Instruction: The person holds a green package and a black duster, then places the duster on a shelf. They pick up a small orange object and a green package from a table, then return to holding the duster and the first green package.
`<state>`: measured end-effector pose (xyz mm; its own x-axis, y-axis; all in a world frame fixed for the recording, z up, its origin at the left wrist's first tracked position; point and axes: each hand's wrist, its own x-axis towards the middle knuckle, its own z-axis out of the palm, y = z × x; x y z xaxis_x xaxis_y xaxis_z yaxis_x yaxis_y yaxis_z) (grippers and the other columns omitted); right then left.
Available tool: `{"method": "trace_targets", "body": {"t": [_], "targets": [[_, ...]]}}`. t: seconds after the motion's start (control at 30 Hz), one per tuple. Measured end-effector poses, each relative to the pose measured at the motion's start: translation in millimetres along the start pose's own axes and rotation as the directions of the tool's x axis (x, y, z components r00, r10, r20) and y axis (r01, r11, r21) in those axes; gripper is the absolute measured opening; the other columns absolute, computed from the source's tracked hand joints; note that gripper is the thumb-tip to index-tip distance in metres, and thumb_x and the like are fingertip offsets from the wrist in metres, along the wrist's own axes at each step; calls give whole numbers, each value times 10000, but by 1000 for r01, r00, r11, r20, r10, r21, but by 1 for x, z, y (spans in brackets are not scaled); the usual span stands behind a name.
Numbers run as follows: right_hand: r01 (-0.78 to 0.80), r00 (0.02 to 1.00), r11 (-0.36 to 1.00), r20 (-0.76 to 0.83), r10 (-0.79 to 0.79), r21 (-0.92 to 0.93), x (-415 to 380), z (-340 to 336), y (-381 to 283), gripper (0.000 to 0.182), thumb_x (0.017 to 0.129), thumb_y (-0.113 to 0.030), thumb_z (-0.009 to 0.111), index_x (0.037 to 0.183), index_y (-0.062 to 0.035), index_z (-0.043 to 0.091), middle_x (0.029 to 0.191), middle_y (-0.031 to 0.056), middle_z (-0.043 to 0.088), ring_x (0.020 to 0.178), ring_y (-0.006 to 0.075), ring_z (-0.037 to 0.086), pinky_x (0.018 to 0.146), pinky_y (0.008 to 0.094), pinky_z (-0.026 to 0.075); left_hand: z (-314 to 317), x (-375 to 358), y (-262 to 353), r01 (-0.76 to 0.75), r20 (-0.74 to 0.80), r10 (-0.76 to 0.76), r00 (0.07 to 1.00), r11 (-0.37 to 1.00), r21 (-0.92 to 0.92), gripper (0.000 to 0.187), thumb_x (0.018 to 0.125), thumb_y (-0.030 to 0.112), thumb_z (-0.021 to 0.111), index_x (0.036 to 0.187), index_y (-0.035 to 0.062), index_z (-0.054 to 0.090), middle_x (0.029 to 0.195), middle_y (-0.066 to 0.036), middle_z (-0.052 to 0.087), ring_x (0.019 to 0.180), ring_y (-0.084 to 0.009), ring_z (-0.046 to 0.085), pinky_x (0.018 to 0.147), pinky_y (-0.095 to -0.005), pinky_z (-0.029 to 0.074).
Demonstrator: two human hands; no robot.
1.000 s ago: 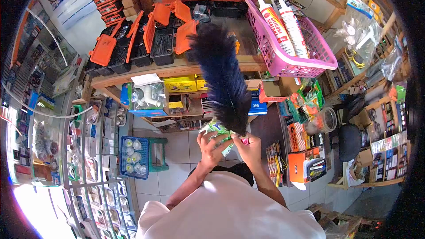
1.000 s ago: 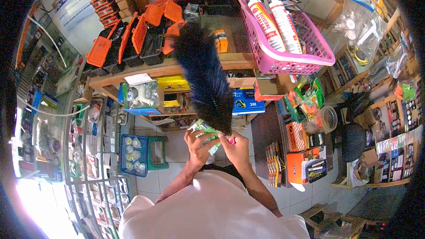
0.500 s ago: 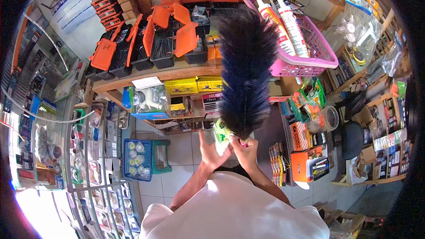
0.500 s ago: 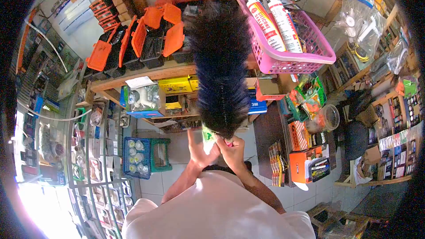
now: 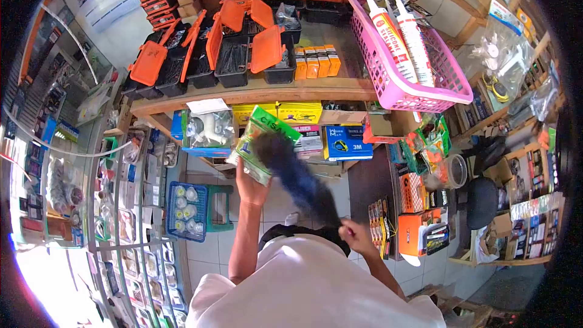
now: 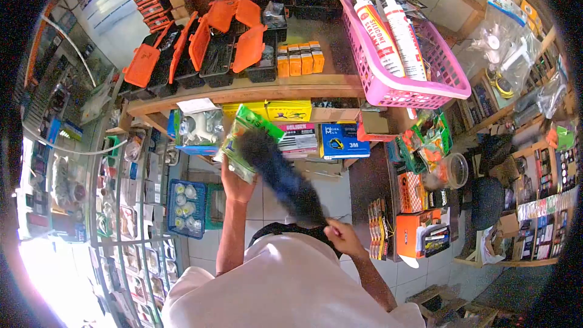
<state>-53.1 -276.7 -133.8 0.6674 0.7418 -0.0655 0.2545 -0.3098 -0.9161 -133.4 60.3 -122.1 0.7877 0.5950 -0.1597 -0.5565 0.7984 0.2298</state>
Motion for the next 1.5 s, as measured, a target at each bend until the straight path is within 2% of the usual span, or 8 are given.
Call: {"method": "trace_targets", "body": {"t": [0.13,0.33,0.4,0.6,0.8,0.87,1.03,1.5], "targets": [[-82,978,996,189,85,-25,-12,-6,13,276,926,-230,589,1051,15,609,660,5,522,638,70,480,580,243,402,29,-9,5,-25,-98,28,995,999,27,620,922,565,389,1316,93,471,1233,-123,576,1103,-321,561,1038,-500,359],[-74,985,997,153,75,-12,-8,-10,-1,228,886,-216,645,912,9,611,628,-13,435,614,67,396,547,261,377,7,1,-5,-80,-51,88,995,986,146,631,906,589,395,1347,140,442,1303,-95,516,1180,-300,489,998,-548,368],[-142,979,985,158,126,94,-7,-14,18,249,890,-239,647,948,3,638,634,-29,444,614,60,395,544,260,373,11,-5,0,89,-37,-98,994,977,-192,651,917,580,381,1394,137,388,1367,-100,472,1235,-345,454,1006,-596,348],[-106,979,993,180,95,53,-9,-22,8,323,904,-323,625,838,-9,588,631,-47,412,615,51,381,532,245,342,13,-10,-1,-5,75,-1,997,997,77,620,939,553,353,1389,127,390,1370,-135,461,1228,-367,459,997,-590,366],[-147,972,989,186,142,11,-6,-31,29,320,892,-316,646,902,3,621,639,-37,425,618,49,397,537,239,357,24,-18,-2,51,24,-50,998,999,-9,644,942,546,347,1387,82,392,1373,-132,466,1216,-355,471,1013,-566,365],[-132,973,986,201,110,98,-7,-27,27,303,915,-202,602,691,-46,470,606,-67,411,551,16,377,465,218,301,0,-11,-2,74,33,-71,997,992,-101,643,914,553,405,1411,147,371,1407,-109,430,1269,-356,426,1019,-592,338],[-203,976,913,153,158,354,-6,-26,19,281,915,-215,620,719,-49,508,597,-59,422,525,22,384,451,216,303,34,-21,-5,55,32,-54,998,998,-11,642,910,533,423,1363,78,435,1334,-121,509,1210,-309,492,1027,-493,375],[-143,970,947,230,76,288,-16,-23,22,366,938,-277,589,676,-62,450,571,-41,427,508,37,368,449,233,296,11,-14,-7,-36,141,37,989,999,-10,593,918,485,414,1341,71,448,1314,-130,519,1175,-315,517,1008,-469,408]]}}
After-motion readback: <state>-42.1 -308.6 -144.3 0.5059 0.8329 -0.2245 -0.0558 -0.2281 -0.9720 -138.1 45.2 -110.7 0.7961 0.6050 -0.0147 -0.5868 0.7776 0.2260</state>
